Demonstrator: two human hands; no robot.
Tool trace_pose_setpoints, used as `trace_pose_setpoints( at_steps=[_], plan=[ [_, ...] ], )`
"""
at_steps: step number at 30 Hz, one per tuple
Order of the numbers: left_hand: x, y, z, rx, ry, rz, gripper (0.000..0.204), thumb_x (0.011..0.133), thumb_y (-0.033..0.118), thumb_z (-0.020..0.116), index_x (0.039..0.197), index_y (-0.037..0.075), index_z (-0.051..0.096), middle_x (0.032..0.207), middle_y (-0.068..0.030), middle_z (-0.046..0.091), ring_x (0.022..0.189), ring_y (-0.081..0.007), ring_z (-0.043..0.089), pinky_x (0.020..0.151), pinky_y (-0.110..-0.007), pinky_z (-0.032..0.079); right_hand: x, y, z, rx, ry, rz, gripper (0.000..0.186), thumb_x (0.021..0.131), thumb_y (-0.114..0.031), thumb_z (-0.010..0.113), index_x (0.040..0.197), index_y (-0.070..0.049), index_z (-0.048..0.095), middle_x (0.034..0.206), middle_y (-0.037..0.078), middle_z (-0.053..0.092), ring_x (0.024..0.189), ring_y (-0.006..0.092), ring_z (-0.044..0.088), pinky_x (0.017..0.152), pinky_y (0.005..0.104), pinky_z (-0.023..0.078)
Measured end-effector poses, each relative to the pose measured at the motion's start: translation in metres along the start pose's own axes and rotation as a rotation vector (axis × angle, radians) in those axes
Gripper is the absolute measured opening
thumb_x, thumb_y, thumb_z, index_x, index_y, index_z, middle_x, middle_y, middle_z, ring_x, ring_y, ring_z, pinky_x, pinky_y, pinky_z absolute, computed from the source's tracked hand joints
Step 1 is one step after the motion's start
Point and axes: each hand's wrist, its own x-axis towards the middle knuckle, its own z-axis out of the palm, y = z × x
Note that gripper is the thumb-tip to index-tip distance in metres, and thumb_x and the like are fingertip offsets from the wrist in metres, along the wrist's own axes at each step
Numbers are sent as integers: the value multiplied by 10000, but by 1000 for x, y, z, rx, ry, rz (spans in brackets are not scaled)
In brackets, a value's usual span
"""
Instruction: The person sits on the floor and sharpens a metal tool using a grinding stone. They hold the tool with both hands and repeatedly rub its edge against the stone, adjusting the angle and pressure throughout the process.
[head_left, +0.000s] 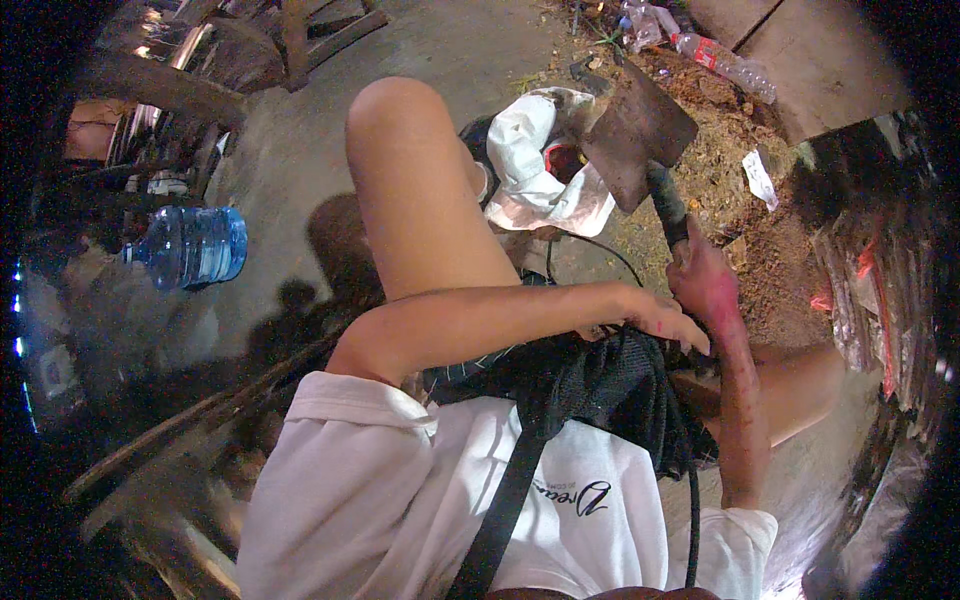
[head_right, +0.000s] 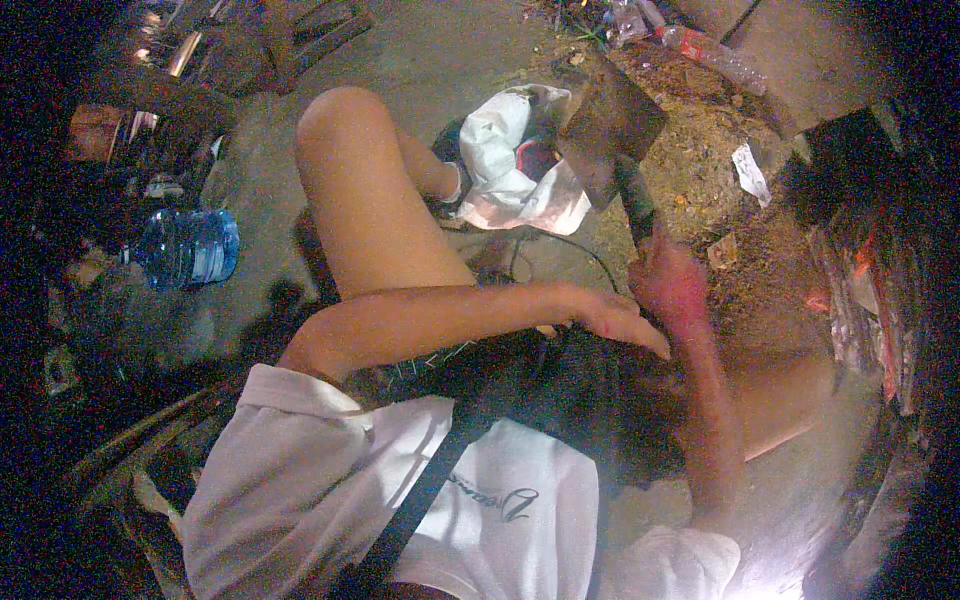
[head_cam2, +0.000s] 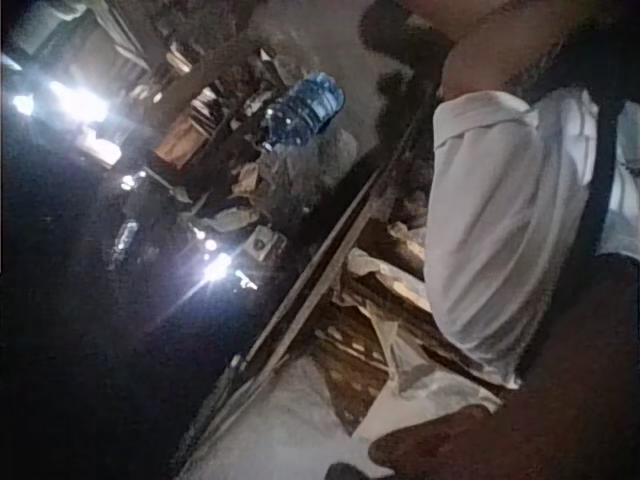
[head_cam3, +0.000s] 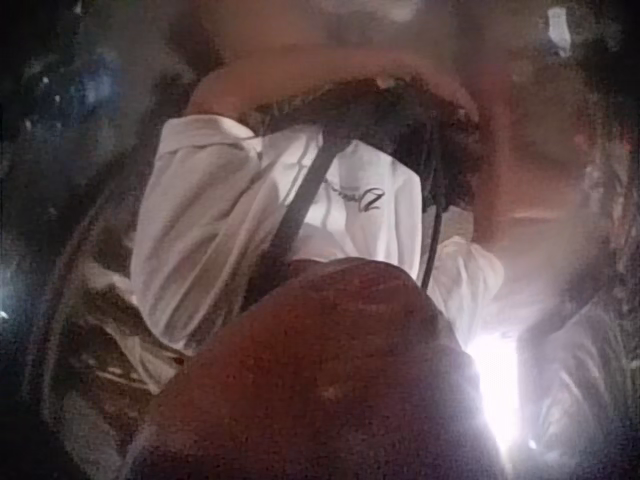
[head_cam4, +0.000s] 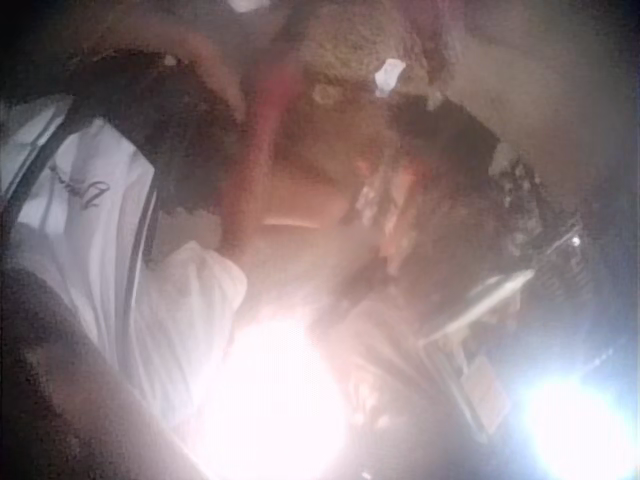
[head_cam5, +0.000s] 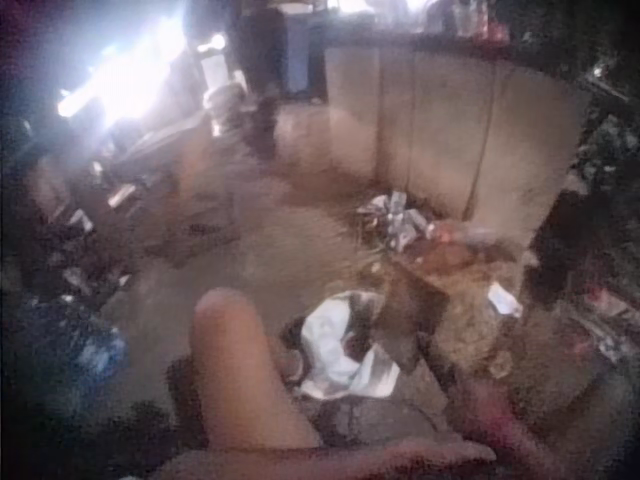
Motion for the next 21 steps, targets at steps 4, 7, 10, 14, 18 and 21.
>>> trace_pose_setpoints(
  at_steps=[4,7,10,14,18,21],
  plan=[
    [54,-63,3,151,-37,349,492,959,344,495,1390,109,474,1403,-64,527,1246,-242,523,1075,-386,371,4,-12,4,-48,-23,-24,762,765,-198,661,1449,-60,355,937,185,664,879,390,636,760,492,518],
    [46,-54,0,238,-120,393,527,935,404,528,1379,123,488,1383,-45,548,1223,-254,539,1067,-401,378,-2,-12,0,-8,36,-82,767,761,-180,653,1456,-60,349,896,176,660,833,374,639,732,483,520],
    [47,-65,2,265,-37,426,543,942,454,521,1319,63,536,1302,-83,605,1184,-256,566,1050,-397,394,-1,-9,7,-85,99,-157,783,753,-160,648,1464,-54,338,867,157,661,788,360,641,714,485,515],
    [-14,15,-14,385,-116,-135,576,956,490,501,1238,-3,597,1223,-129,643,1152,-251,582,1022,-377,424,-4,8,10,-20,202,-214,739,771,-146,624,1461,-94,363,806,176,658,716,390,642,645,514,516],
    [-54,-11,-70,159,-53,263,499,988,425,473,1194,2,637,1128,-127,671,1107,-242,604,966,-345,475,-9,-1,-2,-44,163,-145,789,729,-93,641,1463,-71,354,832,146,657,730,373,634,678,493,512],
    [-78,-14,-168,-68,455,30,396,833,-32,565,1214,69,605,1088,-101,663,934,-235,683,815,-345,558,-23,18,-5,-16,202,-113,806,722,-70,654,1466,-55,344,866,139,660,734,348,641,707,470,516]
  ],
)
